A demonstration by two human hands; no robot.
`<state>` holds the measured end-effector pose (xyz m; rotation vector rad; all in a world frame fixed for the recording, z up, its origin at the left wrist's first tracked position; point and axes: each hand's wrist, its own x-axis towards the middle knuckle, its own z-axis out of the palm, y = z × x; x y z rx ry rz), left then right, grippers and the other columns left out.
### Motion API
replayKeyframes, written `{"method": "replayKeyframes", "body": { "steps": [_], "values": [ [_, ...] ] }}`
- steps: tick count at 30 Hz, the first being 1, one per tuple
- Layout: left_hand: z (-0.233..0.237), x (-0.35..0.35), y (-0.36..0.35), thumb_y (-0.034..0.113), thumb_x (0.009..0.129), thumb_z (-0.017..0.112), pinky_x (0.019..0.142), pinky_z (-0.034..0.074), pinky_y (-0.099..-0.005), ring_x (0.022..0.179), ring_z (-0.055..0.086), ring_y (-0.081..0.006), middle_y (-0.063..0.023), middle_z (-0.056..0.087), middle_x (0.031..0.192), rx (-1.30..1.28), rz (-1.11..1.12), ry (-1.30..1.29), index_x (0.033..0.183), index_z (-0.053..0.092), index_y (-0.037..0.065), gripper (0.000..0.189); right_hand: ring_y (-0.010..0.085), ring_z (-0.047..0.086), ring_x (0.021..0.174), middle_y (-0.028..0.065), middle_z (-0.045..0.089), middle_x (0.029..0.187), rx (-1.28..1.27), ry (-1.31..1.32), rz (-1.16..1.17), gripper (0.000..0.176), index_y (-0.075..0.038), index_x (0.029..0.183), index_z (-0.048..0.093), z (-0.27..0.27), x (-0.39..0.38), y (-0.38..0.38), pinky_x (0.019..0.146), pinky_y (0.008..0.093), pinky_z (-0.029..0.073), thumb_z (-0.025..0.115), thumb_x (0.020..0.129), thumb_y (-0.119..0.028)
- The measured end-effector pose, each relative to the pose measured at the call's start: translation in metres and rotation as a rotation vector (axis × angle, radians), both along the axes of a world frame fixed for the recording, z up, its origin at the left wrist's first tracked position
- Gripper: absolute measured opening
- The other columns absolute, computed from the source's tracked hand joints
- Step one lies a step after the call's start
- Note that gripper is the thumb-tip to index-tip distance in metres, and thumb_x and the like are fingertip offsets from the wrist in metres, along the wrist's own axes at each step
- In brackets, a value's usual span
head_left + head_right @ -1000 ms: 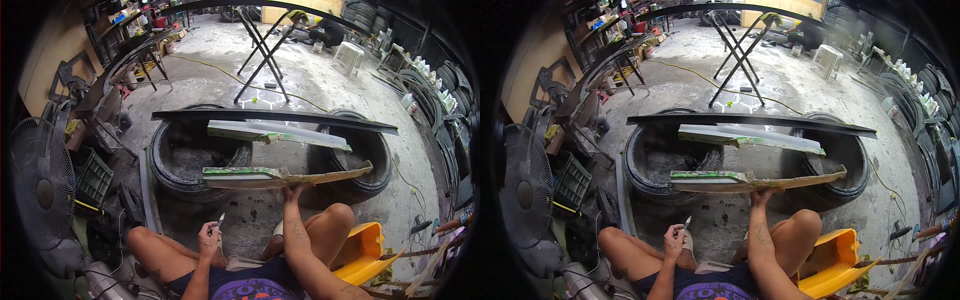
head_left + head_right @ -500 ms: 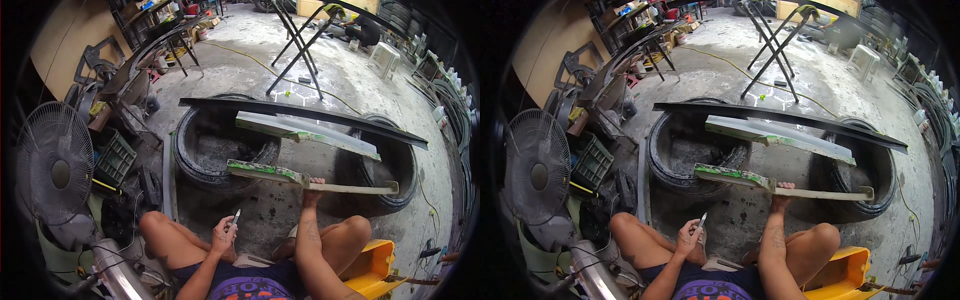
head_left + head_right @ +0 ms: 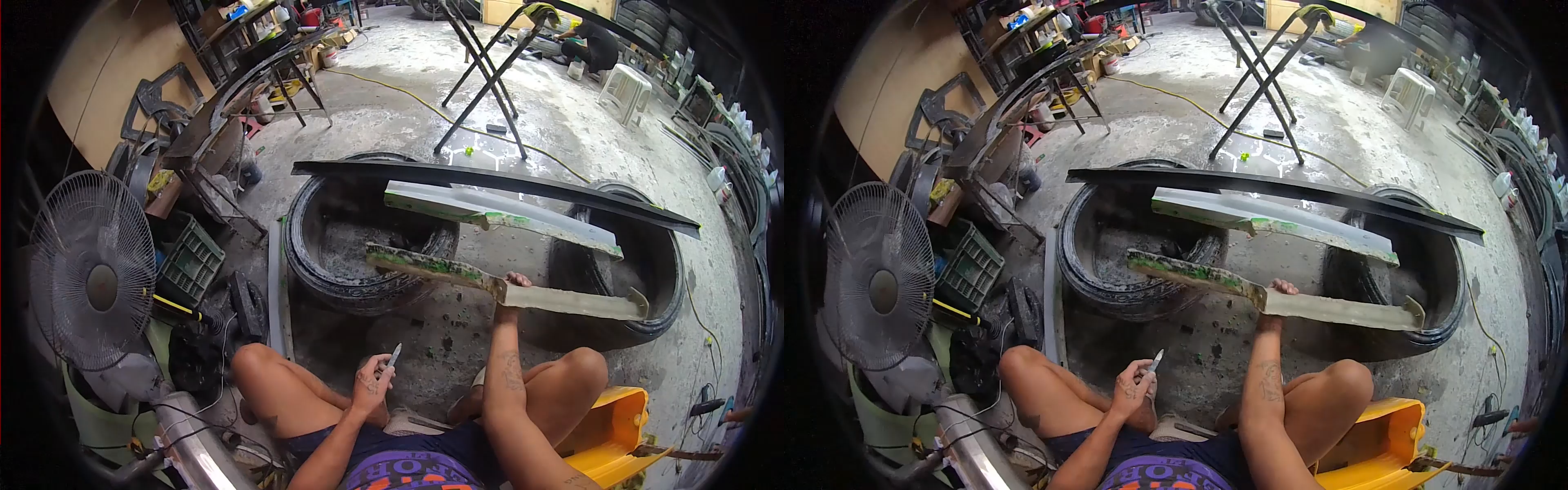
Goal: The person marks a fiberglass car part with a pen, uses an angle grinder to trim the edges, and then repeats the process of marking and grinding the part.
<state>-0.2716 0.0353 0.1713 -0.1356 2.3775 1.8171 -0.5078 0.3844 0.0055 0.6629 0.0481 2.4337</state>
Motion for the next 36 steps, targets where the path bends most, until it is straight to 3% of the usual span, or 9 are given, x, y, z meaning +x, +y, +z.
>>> {"method": "replayKeyframes", "body": {
  "steps": [5,7,13,15,20,28,31,35,36],
  "values": [
    [-0.004,0.002,-0.003,0.007,0.092,0.059,0.056,0.049,-0.0235,0.059,0.059,-0.0095,-0.0064,0.063,0.078,0.022,0.01,0.039,0.118,0.057,-0.002,0.027,0.0263,0.061,0.098,0.006,0.065,0.091,-0.092,-0.08,0.147,0.023,-0.009,0.093,0.064,-0.003,0.006,-0.004,0.098,0.0501,0.043,0.049,0.094,-0.025],
    [-0.002,0.001,-0.003,0.007,0.092,0.058,0.056,0.049,-0.0233,0.06,0.06,-0.0093,-0.0065,0.063,0.078,0.011,0.006,0.007,0.117,0.057,-0.002,0.026,0.0267,0.056,0.116,0.0058,0.062,0.102,-0.1,0.043,0.305,0.03,-0.01,0.106,0.064,0.008,0.018,-0.011,0.111,0.0564,0.03,0.042,0.098,-0.029],
    [0.002,0.0,-0.003,0.007,0.093,0.057,0.056,0.05,-0.0231,0.061,0.06,-0.0089,-0.0068,0.064,0.079,0.006,0.014,-0.016,0.117,0.056,-0.004,0.026,0.028,0.053,0.124,0.0058,0.062,0.112,-0.06,0.006,0.232,0.037,-0.013,0.121,0.062,0.003,0.023,-0.021,0.115,0.0557,0.023,0.038,0.099,-0.031],
    [0.004,0.002,-0.003,0.006,0.093,0.057,0.057,0.05,-0.0226,0.062,0.06,-0.0087,-0.0066,0.064,0.08,-0.001,0.015,0.003,0.119,0.056,-0.004,0.028,0.0304,0.049,0.128,0.0078,0.057,0.129,0.045,-0.051,0.098,0.045,-0.01,0.134,0.053,-0.009,0.026,-0.019,0.112,0.0567,0.03,0.034,0.1,-0.035],
    [0.02,0.004,-0.004,0.007,0.093,0.058,0.058,0.05,-0.0225,0.063,0.061,-0.0087,-0.0068,0.064,0.081,0.04,0.04,0.015,0.123,0.056,-0.003,0.032,0.0306,0.049,0.128,0.0076,0.055,0.133,-0.042,-0.136,0.122,0.047,-0.01,0.135,0.051,-0.004,0.034,-0.02,0.112,0.0557,0.032,0.036,0.1,-0.038],
    [0.131,0.013,-0.05,0.011,0.095,0.06,0.074,0.05,-0.0245,0.078,0.06,-0.0102,-0.0051,0.064,0.091,0.349,0.2,0.068,0.121,0.059,-0.003,0.029,0.031,0.048,0.129,0.0073,0.05,0.139,-0.284,-1.033,0.329,0.05,-0.011,0.137,0.049,-0.008,0.055,0.013,0.111,0.054,0.034,0.039,0.099,-0.042],
    [0.186,0.039,-0.107,0.01,0.096,0.059,0.075,0.051,-0.0248,0.079,0.062,-0.0095,-0.0041,0.064,0.089,0.164,0.37,0.276,0.116,0.058,-0.003,0.024,0.0311,0.048,0.129,0.0072,0.049,0.141,-0.334,-1.367,0.369,0.051,-0.011,0.138,0.048,-0.013,0.059,0.027,0.111,0.0534,0.034,0.04,0.099,-0.043],
    [0.152,0.1,-0.189,0.014,0.094,0.063,0.075,0.051,-0.0255,0.078,0.064,-0.0116,-0.0048,0.064,0.086,0.06,0.679,0.256,0.101,0.057,0.0,0.017,0.0313,0.047,0.129,0.007,0.047,0.144,-0.331,-1.557,0.378,0.053,-0.011,0.139,0.047,-0.021,0.082,0.009,0.111,0.0528,0.035,0.041,0.099,-0.045],
    [0.116,0.12,-0.209,0.016,0.095,0.061,0.073,0.051,-0.0261,0.075,0.063,-0.0116,-0.0037,0.065,0.084,-0.038,0.715,0.194,0.101,0.057,0.002,0.015,0.0317,0.047,0.13,0.0084,0.047,0.144,0.103,-1.638,0.468,0.053,-0.013,0.141,0.046,-0.023,0.094,0.002,0.109,0.0508,0.036,0.039,0.099,-0.044]
  ]
}}
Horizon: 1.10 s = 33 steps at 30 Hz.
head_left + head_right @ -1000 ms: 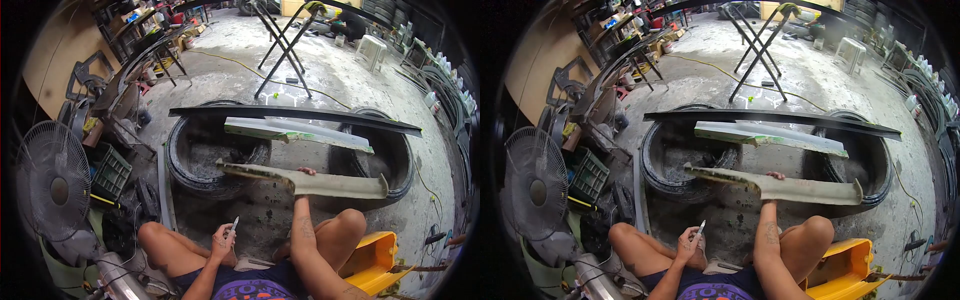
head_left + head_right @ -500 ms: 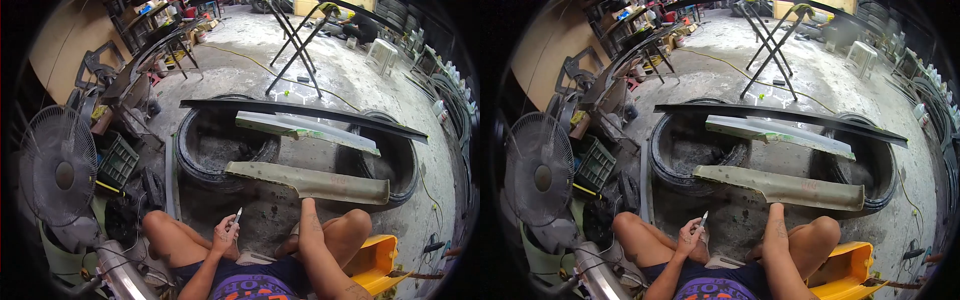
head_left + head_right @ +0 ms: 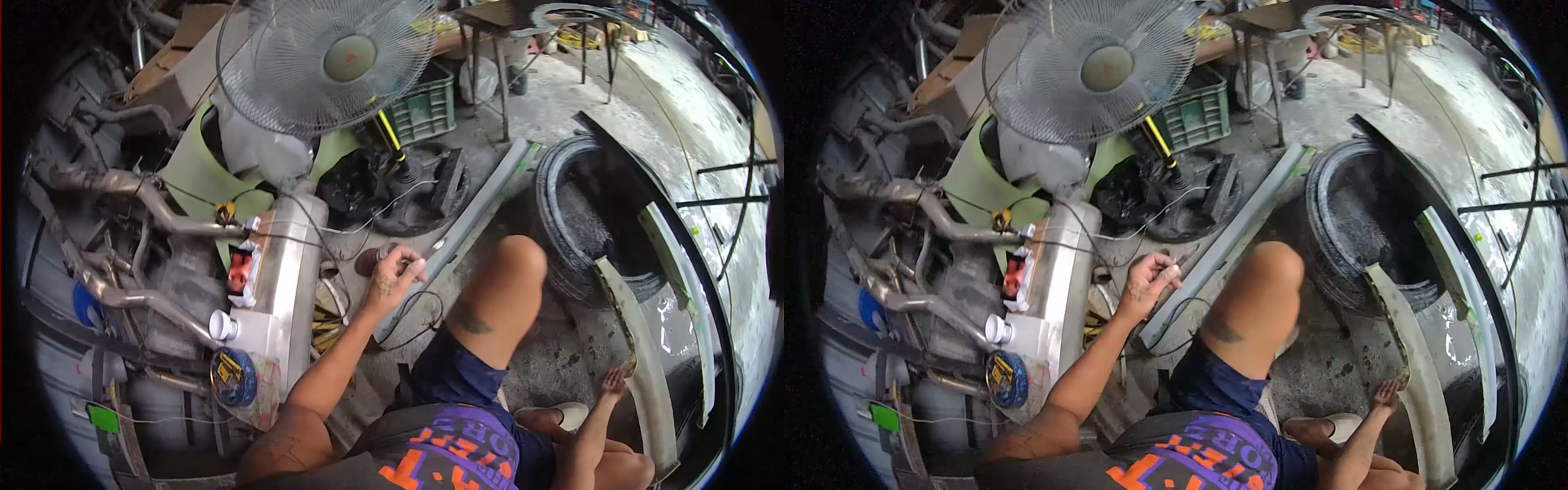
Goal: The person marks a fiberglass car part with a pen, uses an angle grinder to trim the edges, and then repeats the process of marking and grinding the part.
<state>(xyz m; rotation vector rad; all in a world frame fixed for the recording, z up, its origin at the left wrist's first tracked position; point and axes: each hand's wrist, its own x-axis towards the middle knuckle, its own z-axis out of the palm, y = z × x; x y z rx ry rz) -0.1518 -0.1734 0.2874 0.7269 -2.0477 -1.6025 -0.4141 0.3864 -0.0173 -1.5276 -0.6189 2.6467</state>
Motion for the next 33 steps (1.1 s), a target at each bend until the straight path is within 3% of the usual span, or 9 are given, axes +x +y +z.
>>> {"method": "replayKeyframes", "body": {
  "steps": [4,5,8,19,22,25,28,30,33],
  "values": [
    [-0.156,0.085,-0.013,0.02,0.09,0.065,0.064,0.05,-0.0307,0.07,0.064,-0.0158,-0.0095,0.064,0.075,-0.055,0.086,-0.406,0.085,0.061,0.002,0.02,0.03,0.052,0.121,0.0113,0.051,0.139,0.363,0.066,0.923,0.056,-0.01,0.137,0.048,-0.027,0.037,0.006,0.1,0.0454,0.042,0.046,0.097,-0.048],
    [-0.237,0.113,-0.016,0.024,0.086,0.066,0.064,0.05,-0.036,0.068,0.064,-0.0238,-0.0131,0.063,0.072,-0.241,0.119,-0.47,0.083,0.062,0.002,0.022,0.029,0.056,0.116,0.012,0.053,0.136,0.429,0.095,1.207,0.058,-0.008,0.135,0.05,-0.027,0.042,0.003,0.097,0.0437,0.045,0.051,0.096,-0.051],
    [-0.321,0.15,0.012,0.021,0.082,0.064,0.065,0.049,-0.0451,0.072,0.063,-0.0375,-0.0198,0.063,0.076,-0.192,0.056,-0.517,0.083,0.062,0.002,0.019,0.0282,0.063,0.093,0.0096,0.065,0.114,0.588,0.096,1.445,0.046,-0.008,0.118,0.059,0.01,0.052,-0.02,0.079,0.044,0.051,0.058,0.093,-0.047],
    [-0.334,0.157,0.066,0.014,0.088,0.053,0.073,0.042,-0.0552,0.082,0.053,-0.0448,-0.0249,0.055,0.089,-0.181,0.016,-0.556,0.084,0.053,0.0,0.015,0.0273,0.065,0.09,0.0116,0.066,0.114,0.771,-0.031,1.522,0.055,-0.006,0.128,0.055,0.019,0.048,0.001,0.073,0.0426,0.053,0.061,0.092,-0.047],
    [-0.357,0.164,0.07,0.014,0.09,0.053,0.072,0.042,-0.0484,0.079,0.05,-0.0349,-0.0179,0.049,0.082,-0.218,0.101,-0.452,0.077,0.047,0.0,0.019,0.027,0.065,0.09,0.0117,0.066,0.112,0.81,-0.071,1.572,0.053,-0.006,0.129,0.054,0.028,0.052,-0.015,0.073,0.0427,0.053,0.059,0.093,-0.044],
    [-0.384,0.171,0.068,0.014,0.092,0.053,0.079,0.044,-0.0493,0.083,0.049,-0.0355,-0.019,0.049,0.09,-0.534,0.004,-0.57,0.08,0.046,-0.001,0.021,0.0269,0.066,0.089,0.0121,0.066,0.112,0.782,-0.048,1.63,0.051,-0.005,0.129,0.054,0.02,0.051,-0.01,0.072,0.0429,0.054,0.058,0.094,-0.042],
    [-0.328,0.149,0.054,0.014,0.09,0.056,0.086,0.044,-0.05,0.091,0.051,-0.0381,-0.0206,0.05,0.096,-0.37,-0.02,-0.524,0.086,0.049,-0.002,0.018,0.0277,0.066,0.084,0.0129,0.066,0.111,0.815,-0.151,1.616,0.048,-0.004,0.129,0.054,0.027,0.047,-0.015,0.069,0.0418,0.054,0.058,0.094,-0.038],
    [-0.28,0.13,0.026,0.013,0.089,0.055,0.081,0.045,-0.0523,0.093,0.055,-0.0446,-0.0253,0.053,0.101,-0.534,0.23,-0.331,0.106,0.051,0.001,0.021,0.0281,0.066,0.085,0.0133,0.066,0.11,0.833,-0.127,1.605,0.048,-0.004,0.128,0.054,0.031,0.047,-0.015,0.069,0.0415,0.054,0.058,0.094,-0.037],
    [-0.283,0.112,-0.045,0.012,0.086,0.06,0.088,0.044,-0.0494,0.103,0.052,-0.0436,-0.0243,0.051,0.109,-0.633,0.492,-0.361,0.115,0.049,0.0,0.034,0.0296,0.066,0.088,0.0144,0.066,0.111,0.843,-0.104,1.604,0.049,-0.003,0.128,0.054,0.036,0.048,-0.017,0.069,0.0415,0.054,0.06,0.094,-0.037]
  ]
}}
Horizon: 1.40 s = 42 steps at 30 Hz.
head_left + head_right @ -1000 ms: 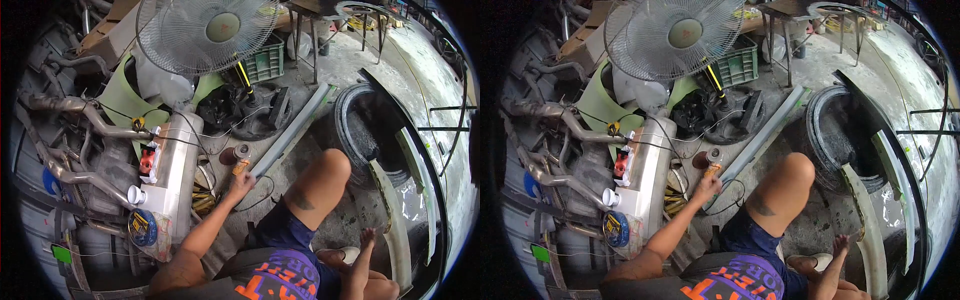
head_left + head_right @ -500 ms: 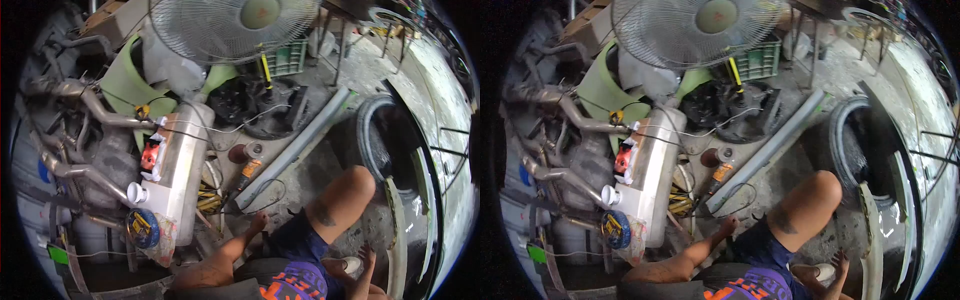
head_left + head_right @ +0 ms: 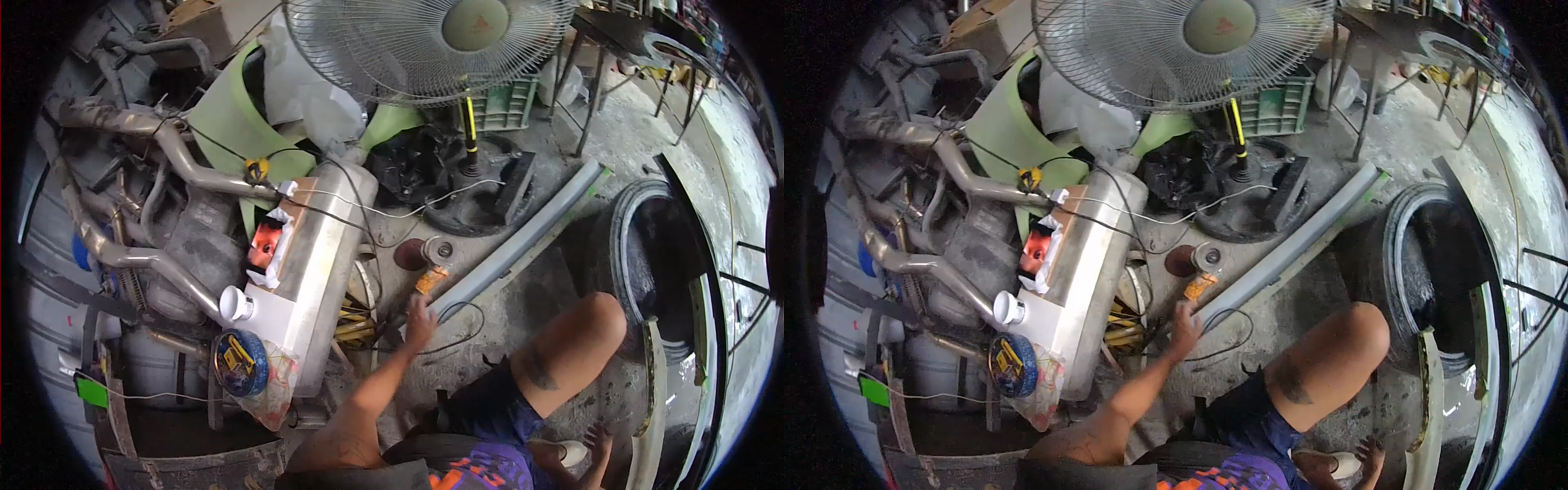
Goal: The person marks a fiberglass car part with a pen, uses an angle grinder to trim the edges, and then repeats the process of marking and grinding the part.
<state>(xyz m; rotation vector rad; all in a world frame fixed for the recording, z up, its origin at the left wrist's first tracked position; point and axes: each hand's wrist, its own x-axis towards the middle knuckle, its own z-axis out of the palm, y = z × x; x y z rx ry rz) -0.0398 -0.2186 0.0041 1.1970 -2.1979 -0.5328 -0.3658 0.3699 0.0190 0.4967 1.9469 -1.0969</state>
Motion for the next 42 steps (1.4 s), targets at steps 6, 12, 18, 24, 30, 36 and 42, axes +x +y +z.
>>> {"method": "replayKeyframes", "body": {
  "steps": [6,12,18,24,30,36,42],
  "values": [
    [-0.028,-0.016,-0.098,0.029,0.076,0.071,0.1,0.043,-0.0478,0.115,0.051,-0.0424,-0.0257,0.051,0.124,0.25,0.164,-0.339,0.124,0.049,0.0,0.06,0.0306,0.066,0.093,0.0145,0.064,0.116,-0.013,-0.092,0.158,0.053,-0.004,0.129,0.054,0.028,-0.006,-0.015,0.073,0.048,0.055,0.064,0.091,-0.04],
    [-0.04,-0.039,-0.122,0.031,0.069,0.079,0.095,0.048,-0.0459,0.115,0.054,-0.0417,-0.0262,0.055,0.121,0.522,0.036,-0.454,0.119,0.047,-0.003,0.068,0.0245,0.065,0.1,0.0128,0.067,0.116,0.078,-0.031,0.303,0.052,0.0,0.13,0.057,0.113,-0.005,-0.047,0.074,0.039,0.055,0.065,0.093,-0.035],
    [-0.048,-0.038,-0.133,0.03,0.067,0.082,0.096,0.046,-0.0471,0.114,0.055,-0.04,-0.0251,0.056,0.122,0.377,0.003,-0.525,0.121,0.047,-0.003,0.072,0.024,0.064,0.105,0.0145,0.066,0.117,0.122,0.162,0.555,0.047,0.003,0.126,0.058,0.184,0.007,-0.075,0.084,0.035,0.052,0.065,0.093,-0.029],
    [0.02,-0.022,-0.134,0.032,0.07,0.081,0.08,0.05,-0.0449,0.094,0.063,-0.0369,-0.0197,0.066,0.102,0.419,-0.087,-0.392,0.111,0.053,-0.001,0.059,0.0233,0.064,0.104,0.0164,0.067,0.116,0.032,0.356,0.472,0.043,0.004,0.126,0.057,0.223,0.013,-0.089,0.09,0.0345,0.049,0.064,0.094,-0.025],
    [0.207,-0.068,-0.076,0.028,0.076,0.076,0.072,0.049,-0.0318,0.078,0.058,-0.0127,-0.0043,0.064,0.09,0.741,-0.454,0.18,0.102,0.062,0.002,0.04,0.0192,0.064,0.101,0.0113,0.068,0.11,-0.17,0.479,0.424,0.037,0.002,0.126,0.058,0.288,0.01,-0.161,0.087,0.0306,0.049,0.06,0.097,-0.021],
    [0.328,-0.192,-0.042,0.024,0.073,0.076,0.087,0.047,-0.0371,0.095,0.059,-0.022,-0.0105,0.062,0.106,0.264,-0.711,0.251,0.115,0.057,0.001,0.052,0.0184,0.062,0.11,0.0116,0.064,0.12,-0.75,0.576,0.541,0.039,-0.003,0.134,0.053,0.3,-0.009,-0.187,0.094,0.0324,0.048,0.053,0.095,-0.006],
    [0.399,-0.334,0.02,0.021,0.076,0.076,0.081,0.048,-0.0321,0.087,0.06,-0.0169,-0.0069,0.062,0.099,0.205,-0.951,0.492,0.117,0.054,0.002,0.05,0.0239,0.055,0.124,0.013,0.059,0.131,-0.824,0.737,0.404,0.053,-0.009,0.141,0.047,0.309,0.002,-0.216,0.102,0.0367,0.045,0.063,0.092,-0.009]
  ]
}}
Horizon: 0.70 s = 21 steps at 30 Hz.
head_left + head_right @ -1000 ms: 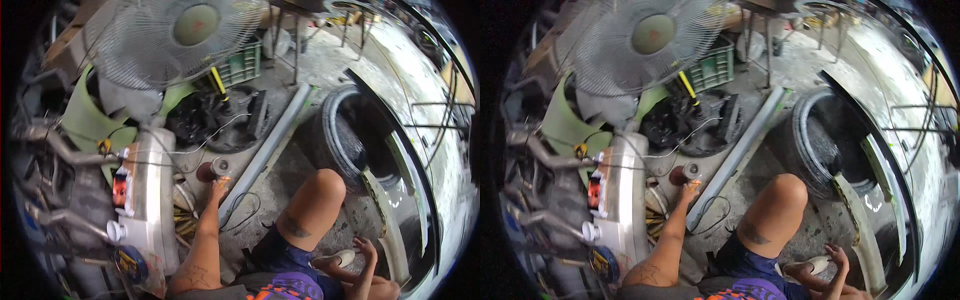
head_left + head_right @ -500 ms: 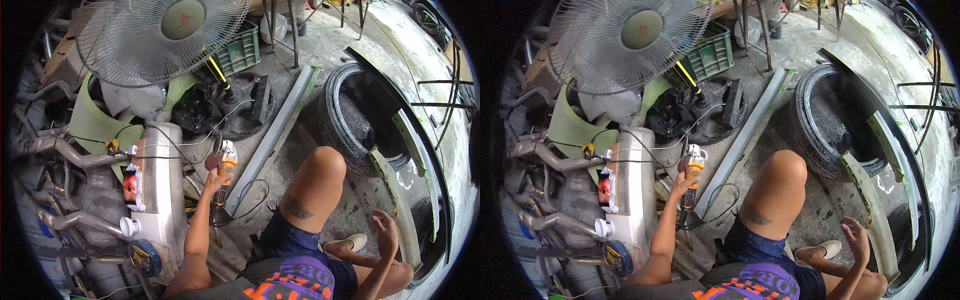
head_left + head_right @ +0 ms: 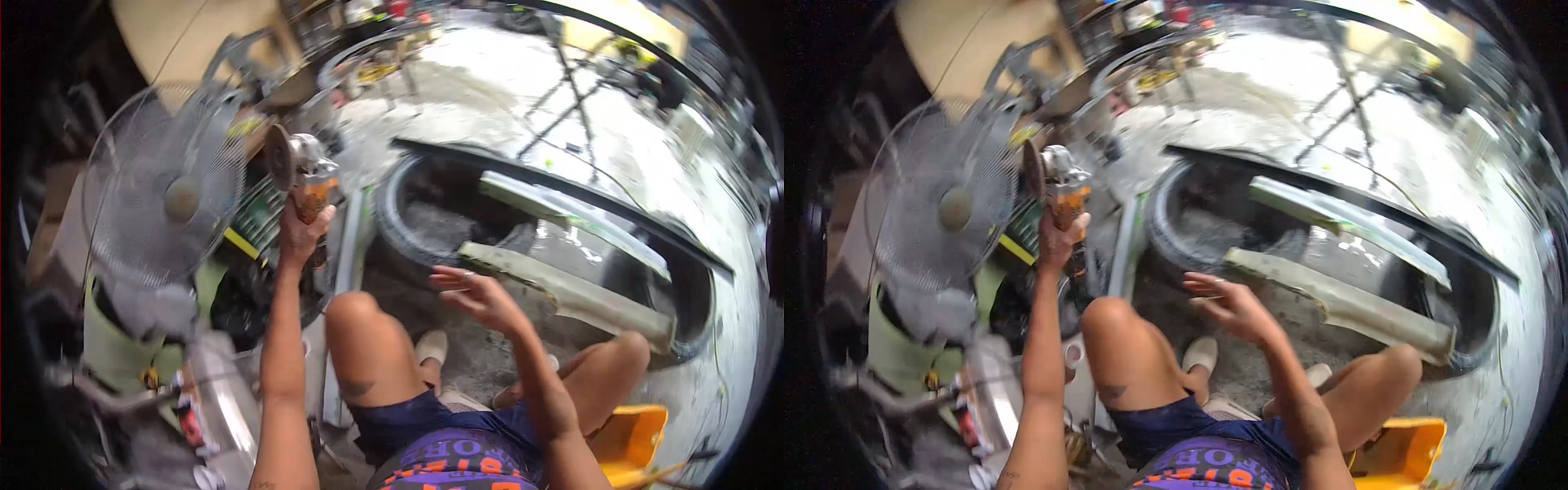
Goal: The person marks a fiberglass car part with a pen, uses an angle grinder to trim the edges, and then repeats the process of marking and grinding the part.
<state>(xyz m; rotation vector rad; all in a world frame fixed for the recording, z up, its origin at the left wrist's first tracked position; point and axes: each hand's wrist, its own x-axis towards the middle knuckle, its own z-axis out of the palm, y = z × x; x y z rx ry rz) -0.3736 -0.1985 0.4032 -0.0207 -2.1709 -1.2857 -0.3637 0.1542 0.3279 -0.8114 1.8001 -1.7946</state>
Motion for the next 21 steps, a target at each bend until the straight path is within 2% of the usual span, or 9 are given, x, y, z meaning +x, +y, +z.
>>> {"method": "replayKeyframes", "body": {
  "steps": [2,4,8,10,12,13,17,20,21],
  "values": [
    [0.024,-0.032,0.035,0.021,0.078,0.074,0.081,0.048,-0.031,0.088,0.059,-0.0156,-0.0058,0.062,0.099,0.011,-0.117,0.039,0.115,0.055,0.002,0.046,0.0269,0.049,0.13,0.0146,0.052,0.14,-0.049,0.03,-0.071,0.065,-0.01,0.147,0.038,0.001,0.003,-0.012,0.105,0.039,0.042,0.068,0.091,-0.02],
    [0.034,-0.055,0.064,0.023,0.079,0.072,0.078,0.048,-0.0307,0.084,0.058,-0.015,-0.0037,0.06,0.096,0.001,-0.187,-0.013,0.11,0.057,0.003,0.04,0.0304,0.041,0.136,0.02,0.043,0.146,-0.088,0.173,-0.206,0.082,-0.007,0.151,0.028,-0.005,0.005,-0.027,0.111,0.0401,0.035,0.074,0.086,-0.03],
    [0.036,-0.058,0.145,0.021,0.079,0.074,0.075,0.048,-0.0281,0.082,0.058,-0.0112,-0.0029,0.06,0.095,0.168,-0.396,-0.073,0.109,0.057,0.004,0.038,0.0286,0.029,0.143,0.0238,0.03,0.152,-0.157,0.291,-0.466,0.099,-0.009,0.154,0.019,-0.006,-0.001,-0.042,0.113,0.0416,0.03,0.081,0.079,-0.031],
    [0.018,-0.054,0.175,0.021,0.08,0.074,0.074,0.048,-0.0275,0.083,0.058,-0.011,-0.0023,0.06,0.095,0.319,-0.417,-0.177,0.109,0.057,0.004,0.037,0.0274,0.033,0.14,0.023,0.035,0.149,-0.242,0.24,-0.508,0.1,-0.003,0.152,0.019,-0.005,-0.002,-0.039,0.112,0.0396,0.031,0.081,0.079,-0.027],
    [-0.012,-0.046,0.199,0.022,0.08,0.074,0.078,0.048,-0.0299,0.087,0.058,-0.0131,-0.0037,0.06,0.1,0.389,-0.453,-0.172,0.114,0.055,0.003,0.043,0.0249,0.04,0.134,0.0199,0.041,0.144,-0.312,0.063,-0.371,0.099,0.002,0.151,0.017,0.006,0.008,-0.02,0.11,0.0371,0.034,0.081,0.079,-0.022],
    [-0.026,-0.042,0.211,0.023,0.08,0.074,0.081,0.048,-0.0318,0.09,0.058,-0.0161,-0.0058,0.06,0.103,0.329,-0.396,-0.129,0.117,0.053,0.002,0.048,0.0212,0.046,0.126,0.0168,0.046,0.137,-0.274,0.097,-0.418,0.095,0.002,0.149,0.02,-0.002,0.01,-0.017,0.107,0.0343,0.037,0.079,0.078,-0.018],
    [-0.062,-0.032,0.24,0.027,0.08,0.075,0.088,0.046,-0.0368,0.098,0.058,-0.0252,-0.012,0.057,0.112,0.218,-0.295,-0.143,0.125,0.046,-0.002,0.06,0.0176,0.049,0.117,0.0137,0.05,0.129,-0.23,0.032,-0.456,0.095,-0.001,0.148,0.021,-0.051,0.013,-0.004,0.102,0.0316,0.041,0.078,0.073,-0.017],
    [-0.068,-0.031,0.253,0.028,0.081,0.075,0.089,0.045,-0.0379,0.098,0.059,-0.0286,-0.0136,0.058,0.109,0.274,-0.292,-0.202,0.124,0.047,-0.003,0.06,0.0166,0.05,0.113,0.0124,0.051,0.125,-0.191,-0.098,-0.477,0.096,0.001,0.146,0.021,-0.054,0.015,0.001,0.099,0.0307,0.041,0.079,0.071,-0.017],
    [-0.067,-0.032,0.254,0.028,0.082,0.075,0.085,0.049,-0.0379,0.093,0.061,-0.0265,-0.0137,0.06,0.105,0.22,-0.305,-0.211,0.123,0.048,-0.001,0.056,0.0157,0.051,0.108,0.0103,0.052,0.12,-0.225,-0.101,-0.505,0.091,0.0,0.142,0.026,-0.055,0.013,0.002,0.096,0.03,0.042,0.078,0.07,-0.017]
  ]
}}
